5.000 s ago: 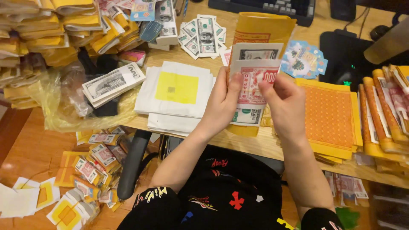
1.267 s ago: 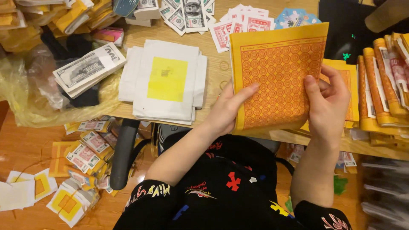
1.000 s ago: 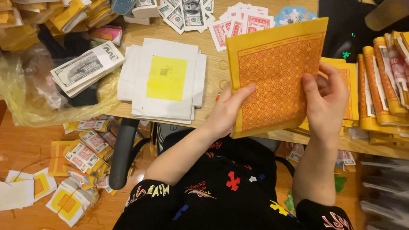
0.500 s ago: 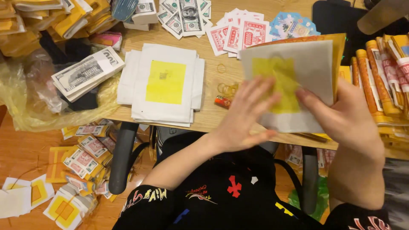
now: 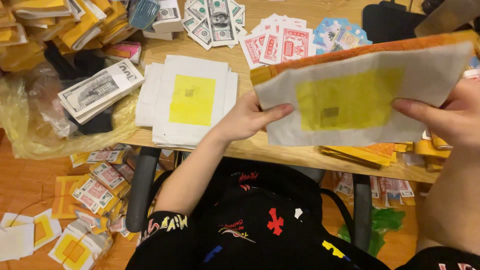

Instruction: Sort and bundle stacks of joss paper using rubber bands on a desk.

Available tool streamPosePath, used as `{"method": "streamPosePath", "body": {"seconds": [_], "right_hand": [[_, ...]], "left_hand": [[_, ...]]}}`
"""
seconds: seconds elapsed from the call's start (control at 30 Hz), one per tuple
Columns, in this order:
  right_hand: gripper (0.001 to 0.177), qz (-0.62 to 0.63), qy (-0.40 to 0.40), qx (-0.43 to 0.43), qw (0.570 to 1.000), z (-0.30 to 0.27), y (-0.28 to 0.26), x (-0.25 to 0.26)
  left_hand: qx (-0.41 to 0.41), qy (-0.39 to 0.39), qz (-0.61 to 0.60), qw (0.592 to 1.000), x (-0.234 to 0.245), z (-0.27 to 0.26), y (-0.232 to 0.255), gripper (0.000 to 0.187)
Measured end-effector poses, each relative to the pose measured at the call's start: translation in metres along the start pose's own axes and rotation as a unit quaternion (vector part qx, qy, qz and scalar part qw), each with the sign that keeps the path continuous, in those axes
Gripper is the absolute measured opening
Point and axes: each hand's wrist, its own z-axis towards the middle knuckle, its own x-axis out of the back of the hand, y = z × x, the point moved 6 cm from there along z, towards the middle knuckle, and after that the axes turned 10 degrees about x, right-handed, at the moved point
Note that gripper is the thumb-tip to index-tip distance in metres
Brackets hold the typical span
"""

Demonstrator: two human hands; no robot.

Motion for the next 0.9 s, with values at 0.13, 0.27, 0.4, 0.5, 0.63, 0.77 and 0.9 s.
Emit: {"method": "streamPosePath", "body": {"seconds": [0.13,0.27,0.4,0.5,0.63,0.77,0.9], "right_hand": [[0.063,0.232,-0.301,0.027,0.925,0.008,0.063,-0.016],[0.041,0.099,-0.308,0.293,0.9,0.004,-0.049,-0.018],[0.041,0.123,-0.403,0.313,0.851,0.007,-0.055,-0.02],[0.037,0.095,-0.509,0.291,0.805,0.016,-0.074,-0.055],[0.043,-0.011,-0.423,0.127,0.897,0.03,-0.084,-0.082],[0.066,0.322,-0.035,-0.027,0.946,0.025,-0.077,-0.086],[0.088,0.559,-0.042,0.11,0.821,-0.001,-0.041,-0.172]], "left_hand": [[-0.168,-0.15,0.167,0.96,-0.009,-0.026,0.056,0.059],[-0.128,-0.229,0.187,0.947,-0.019,-0.043,0.061,0.05],[0.033,-0.437,-0.127,0.89,-0.03,-0.056,0.024,0.065],[0.221,-0.313,-0.032,0.923,-0.069,-0.042,-0.027,0.07],[0.028,-0.203,0.029,0.978,-0.08,-0.022,-0.045,0.06],[0.07,0.002,-0.115,0.991,-0.045,-0.014,-0.053,0.05],[0.005,0.153,-0.04,0.987,-0.031,-0.008,-0.042,0.071]]}}
